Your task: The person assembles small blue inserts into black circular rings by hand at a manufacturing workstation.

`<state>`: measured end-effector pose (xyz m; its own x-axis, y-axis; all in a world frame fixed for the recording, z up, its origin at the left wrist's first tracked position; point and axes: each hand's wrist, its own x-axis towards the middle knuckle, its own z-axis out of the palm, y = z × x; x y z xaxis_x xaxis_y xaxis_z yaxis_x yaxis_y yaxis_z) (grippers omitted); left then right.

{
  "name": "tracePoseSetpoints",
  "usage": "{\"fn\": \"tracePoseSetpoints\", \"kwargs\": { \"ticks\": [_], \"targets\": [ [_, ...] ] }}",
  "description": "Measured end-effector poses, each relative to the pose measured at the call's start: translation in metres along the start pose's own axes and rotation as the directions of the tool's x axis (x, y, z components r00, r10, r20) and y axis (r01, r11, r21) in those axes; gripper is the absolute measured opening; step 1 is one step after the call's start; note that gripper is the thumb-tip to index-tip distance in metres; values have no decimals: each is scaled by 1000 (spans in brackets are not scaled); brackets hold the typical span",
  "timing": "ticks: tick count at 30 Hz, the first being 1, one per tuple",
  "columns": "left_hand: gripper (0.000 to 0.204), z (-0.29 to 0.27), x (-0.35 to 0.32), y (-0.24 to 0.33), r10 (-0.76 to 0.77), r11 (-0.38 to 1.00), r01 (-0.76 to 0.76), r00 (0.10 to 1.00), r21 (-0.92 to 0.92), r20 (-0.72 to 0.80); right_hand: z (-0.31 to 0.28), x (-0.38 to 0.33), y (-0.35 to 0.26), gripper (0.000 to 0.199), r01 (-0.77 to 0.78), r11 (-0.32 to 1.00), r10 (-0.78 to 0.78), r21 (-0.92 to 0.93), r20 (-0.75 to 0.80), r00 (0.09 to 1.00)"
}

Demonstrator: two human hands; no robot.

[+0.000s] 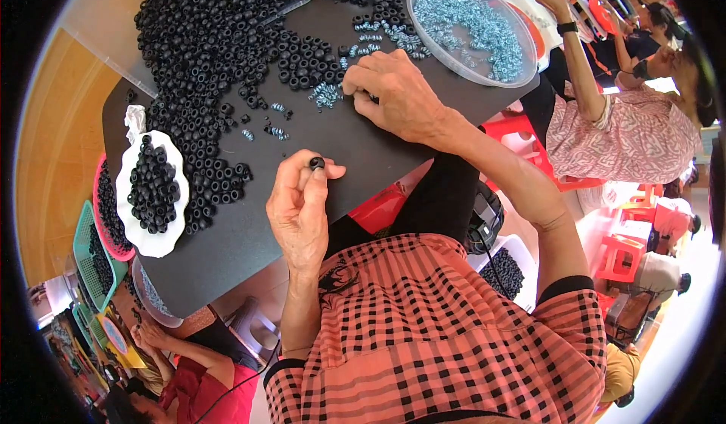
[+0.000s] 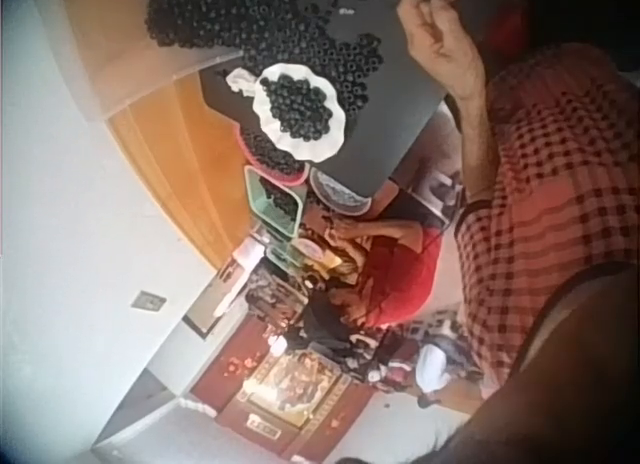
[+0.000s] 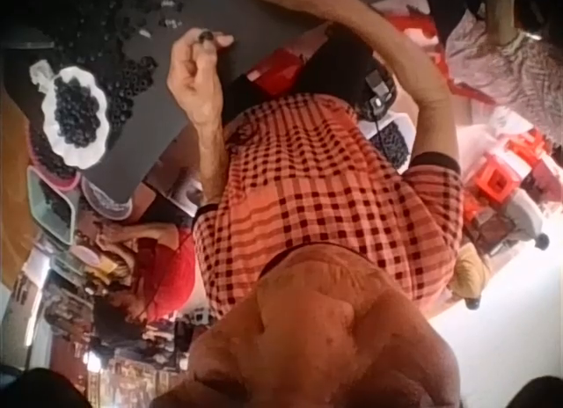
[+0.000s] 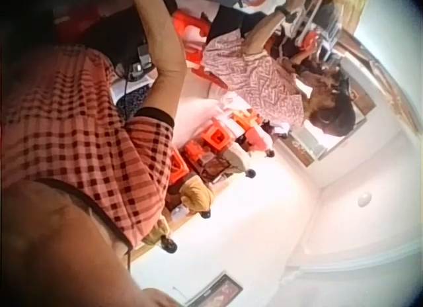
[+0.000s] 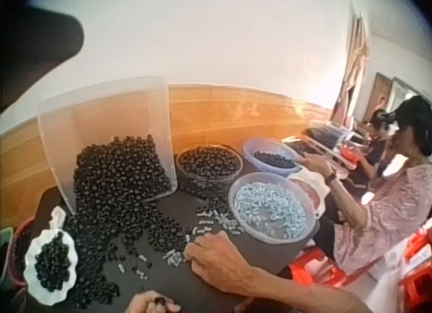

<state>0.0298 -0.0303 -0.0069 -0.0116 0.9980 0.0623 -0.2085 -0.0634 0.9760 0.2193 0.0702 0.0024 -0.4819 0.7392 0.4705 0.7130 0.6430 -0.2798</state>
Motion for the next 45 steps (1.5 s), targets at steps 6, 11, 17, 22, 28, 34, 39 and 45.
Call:
{"fn": "tracePoseSetpoints", "kwargs": {
  "ticks": [6, 11, 17, 22, 28, 34, 39, 45],
  "targets": [
    [16, 2, 0, 1, -16, 1000, 16, 1000, 15, -18, -1, -1, 1, 9, -50, 978, 80, 204, -145, 986],
    [16, 2, 0, 2, 3, 999, -3, 1000, 40, -7, -6, -4, 2, 16, -25, 990, 32, 138, -49, 998],
    [16, 2, 1, 1, 1, 998, 0, 1000, 56, -15, -12, -10, -8, 17, 34, 995, -37, 89, 33, 999],
    [16, 2, 1, 4, -14, 999, 15, 1000, 50, -4, -18, -16, -13, 17, 64, 998, -66, 26, 68, 996],
    [16, 2, 0, 1, 2, 1000, -2, 1000, 20, -2, -20, -16, -11, 15, 145, 989, -140, -32, 130, 982],
    [16, 2, -1, 2, 1, 1000, -1, 1000, 19, 10, -11, -15, -20, 10, 135, 990, -132, -41, 65, 989],
    [16, 1, -1, 1, 13, 999, -13, 1000, 38, 7, -10, -14, -28, 11, 136, 978, -117, -159, 128, 985],
    [15, 2, -1, 1, 18, 999, -18, 1000, 38, 6, -1, -19, -29, 11, 39, 999, -39, 2, -7, 999]
  ]
}}
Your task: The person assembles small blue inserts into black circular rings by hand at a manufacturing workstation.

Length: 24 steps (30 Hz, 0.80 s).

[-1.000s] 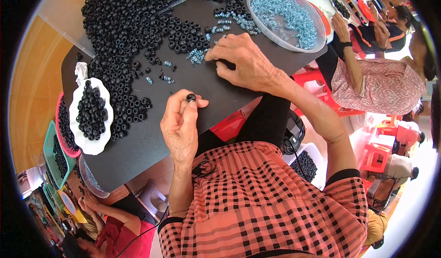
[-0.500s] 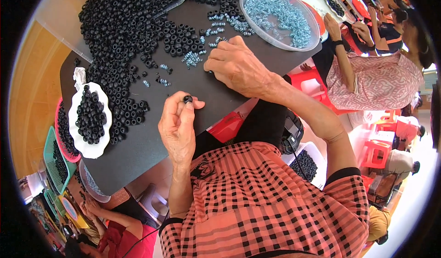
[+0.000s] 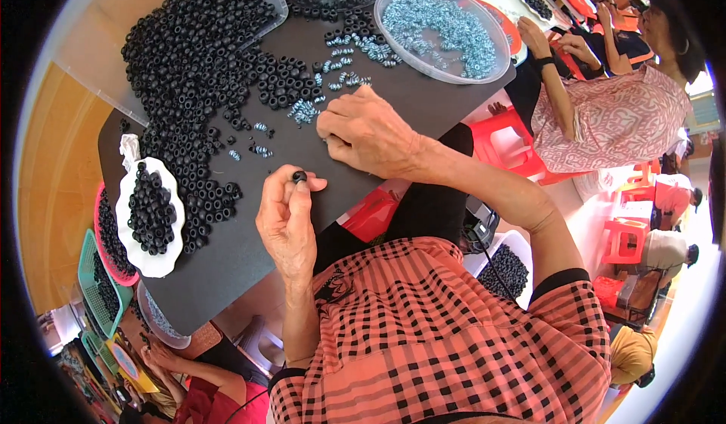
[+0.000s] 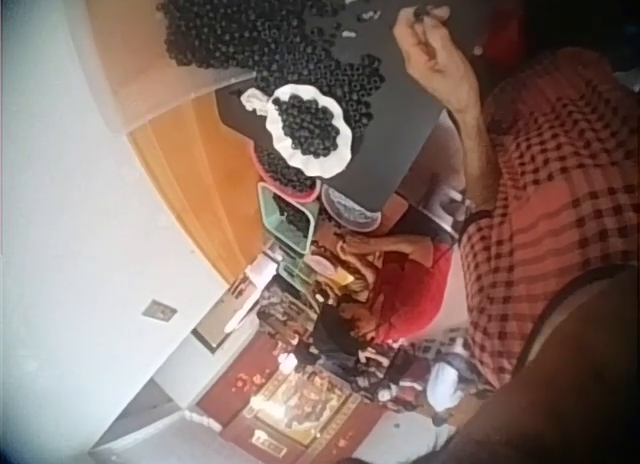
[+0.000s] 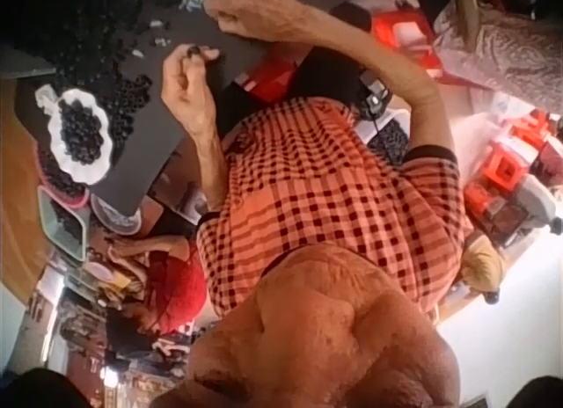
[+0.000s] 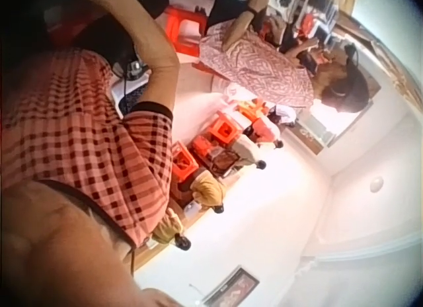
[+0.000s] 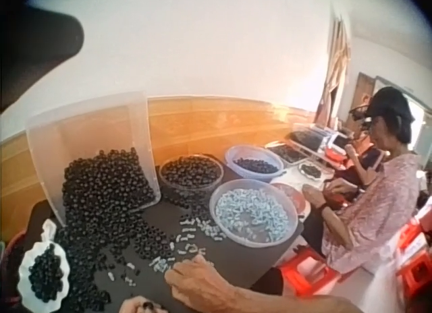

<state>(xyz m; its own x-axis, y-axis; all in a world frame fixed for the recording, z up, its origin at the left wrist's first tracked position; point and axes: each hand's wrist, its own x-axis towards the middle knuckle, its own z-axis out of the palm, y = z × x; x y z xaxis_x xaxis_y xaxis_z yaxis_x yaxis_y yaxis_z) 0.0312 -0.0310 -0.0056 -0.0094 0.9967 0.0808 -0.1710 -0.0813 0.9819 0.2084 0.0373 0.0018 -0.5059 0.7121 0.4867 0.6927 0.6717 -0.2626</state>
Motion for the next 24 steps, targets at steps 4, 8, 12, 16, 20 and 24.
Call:
{"fn": "tracePoseSetpoints", "kwargs": {
  "ticks": [4, 8, 12, 16, 20, 24],
  "targets": [
    [14, 2, 0, 1, 9, 999, -9, 1000, 32, -9, 6, -5, 0, 13, 4, 997, 0, 78, -50, 999],
    [14, 1, -2, 0, 10, 999, -9, 1000, 38, -11, 5, -5, 0, 13, -3, 996, 2, 91, 10, 1000],
    [14, 0, -3, -1, -2, 1000, 2, 1000, 19, -31, 1, -5, -2, 13, -3, 988, -2, 155, 35, 999],
    [15, 1, 2, -1, -5, 998, 3, 999, -65, -40, 0, -8, 3, 16, -62, 969, 65, 238, -4, 998],
    [15, -4, 0, -3, 11, 997, -17, 997, -73, -82, -1, -8, 2, 18, -84, 952, 89, 295, -5, 996],
    [17, -5, 2, -6, 9, 993, -17, 998, -120, -65, -5, -4, 0, 18, -143, 928, 124, 345, 76, 989]
  ]
}}
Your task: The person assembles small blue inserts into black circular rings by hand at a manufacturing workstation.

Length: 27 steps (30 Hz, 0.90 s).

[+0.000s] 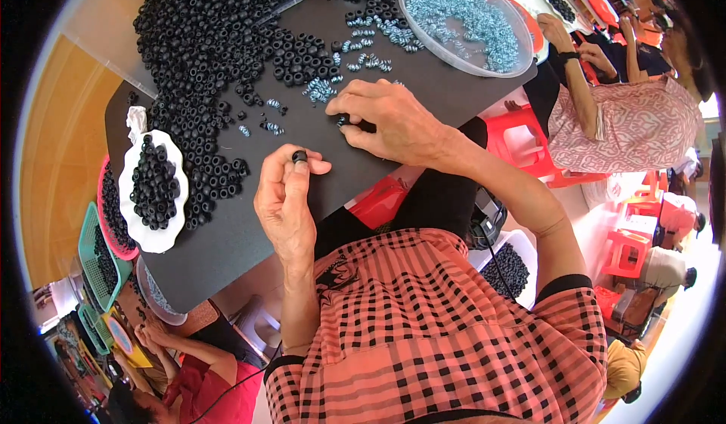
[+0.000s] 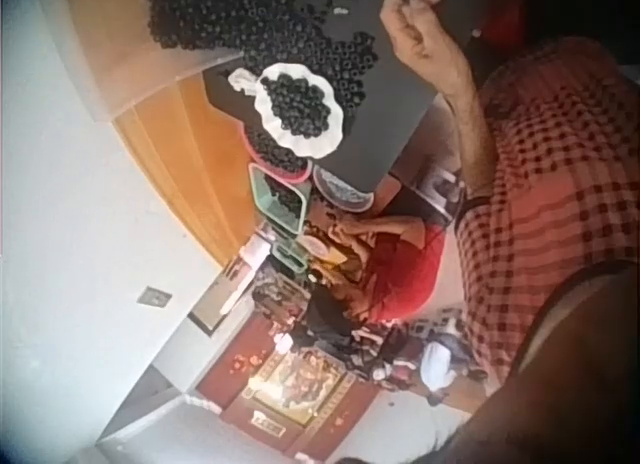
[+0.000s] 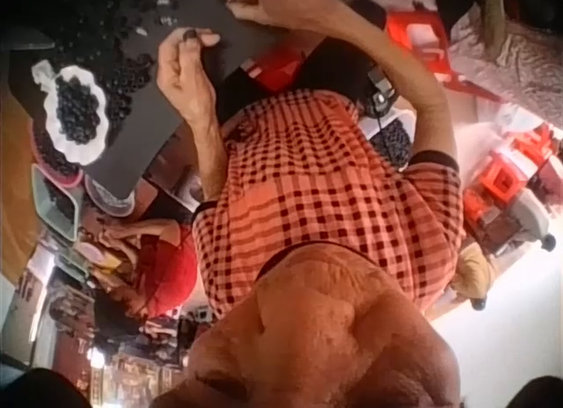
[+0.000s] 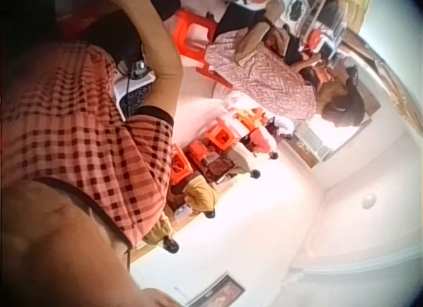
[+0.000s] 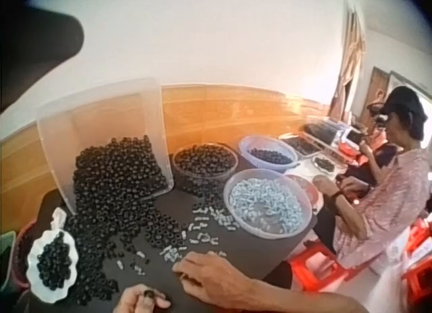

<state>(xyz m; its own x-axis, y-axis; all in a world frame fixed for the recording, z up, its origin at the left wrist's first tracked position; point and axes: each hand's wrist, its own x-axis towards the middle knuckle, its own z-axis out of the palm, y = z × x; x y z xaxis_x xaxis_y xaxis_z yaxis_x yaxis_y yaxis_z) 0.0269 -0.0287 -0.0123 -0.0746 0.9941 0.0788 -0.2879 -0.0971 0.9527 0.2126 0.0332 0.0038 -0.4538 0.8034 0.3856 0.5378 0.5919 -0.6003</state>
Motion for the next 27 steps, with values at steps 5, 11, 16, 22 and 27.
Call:
{"fn": "tracePoseSetpoints", "kwargs": {
  "ticks": [5, 11, 16, 22, 27],
  "targets": [
    [14, 2, -1, 2, -2, 999, 2, 1000, 33, -5, 1, 8, -4, 13, 108, 955, -79, -275, 113, 990],
    [14, 1, -1, 3, -7, 999, 7, 1000, 45, 8, 8, 7, -2, 11, 148, 955, -148, -257, 19, 989],
    [16, 1, -1, 3, -25, 996, 23, 999, 82, 24, 11, 6, -1, 13, 116, 972, -132, -206, -64, 989],
    [17, 3, -2, 4, -40, 995, 37, 999, 93, 23, 6, 9, -15, 13, -97, 963, 104, 250, -15, 994],
    [19, 6, -3, 6, -25, 993, 21, 999, 115, 38, 8, 11, -25, 14, -65, 860, 62, 507, 21, 998]
  ]
}}
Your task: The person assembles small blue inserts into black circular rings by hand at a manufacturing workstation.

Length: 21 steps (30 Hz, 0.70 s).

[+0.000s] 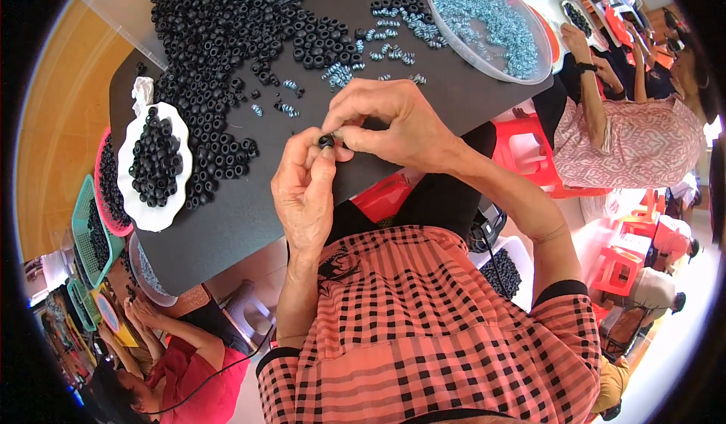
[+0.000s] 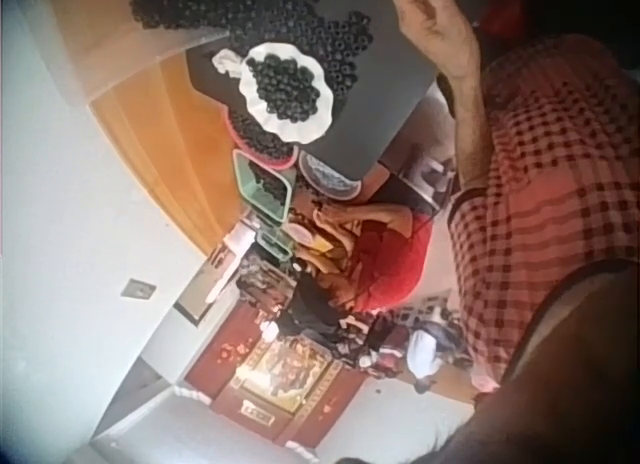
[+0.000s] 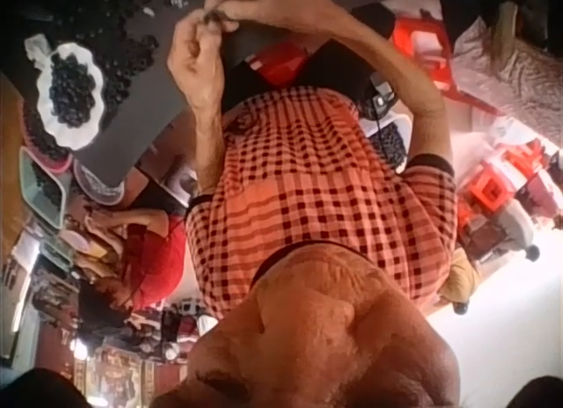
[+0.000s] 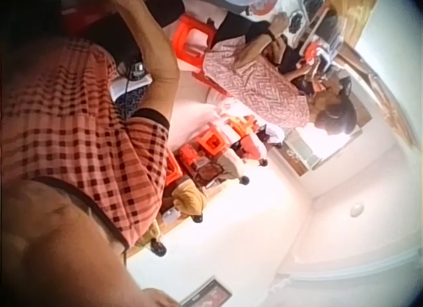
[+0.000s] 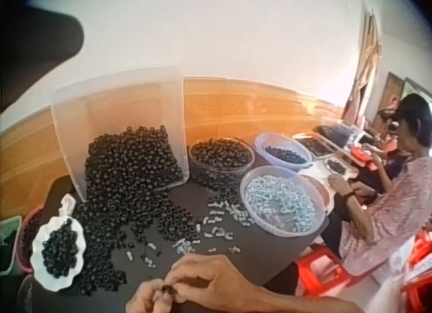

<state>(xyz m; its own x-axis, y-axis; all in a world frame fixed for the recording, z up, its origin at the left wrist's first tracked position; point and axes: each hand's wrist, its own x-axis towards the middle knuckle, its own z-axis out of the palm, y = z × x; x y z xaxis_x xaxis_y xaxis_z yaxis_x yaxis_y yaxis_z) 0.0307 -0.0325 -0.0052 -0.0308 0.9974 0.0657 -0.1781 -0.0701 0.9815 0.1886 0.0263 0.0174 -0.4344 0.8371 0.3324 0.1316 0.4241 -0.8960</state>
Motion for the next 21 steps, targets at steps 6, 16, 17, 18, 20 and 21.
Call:
{"fn": "tracePoseSetpoints", "kwargs": {
  "ticks": [6, 16, 17, 18, 20, 21],
  "targets": [
    [22, -1, -1, -5, 2, 998, -2, 1000, 67, -4, 5, 0, -6, 17, 60, 997, -61, 48, 25, 998],
    [21, 0, -1, -2, -6, 996, 8, 1000, 89, -21, 8, -3, -3, 15, 200, 971, -204, -134, -18, 979],
    [21, 0, -1, -2, -6, 996, 8, 1000, 88, -21, 9, -3, -3, 15, 233, 959, -241, -164, -27, 970],
    [21, 0, -1, -3, -10, 998, 12, 999, 61, -39, 8, -3, -3, 15, 233, 958, -241, -165, -27, 970],
    [21, -1, -1, -4, -13, 999, 15, 998, 34, -55, 6, -3, -4, 16, 235, 956, -239, -174, -5, 971],
    [20, -3, 0, -7, -1, 1000, 0, 998, -8, -55, 6, -3, -3, 16, 235, 956, -240, -174, -4, 971]
  ]
}}
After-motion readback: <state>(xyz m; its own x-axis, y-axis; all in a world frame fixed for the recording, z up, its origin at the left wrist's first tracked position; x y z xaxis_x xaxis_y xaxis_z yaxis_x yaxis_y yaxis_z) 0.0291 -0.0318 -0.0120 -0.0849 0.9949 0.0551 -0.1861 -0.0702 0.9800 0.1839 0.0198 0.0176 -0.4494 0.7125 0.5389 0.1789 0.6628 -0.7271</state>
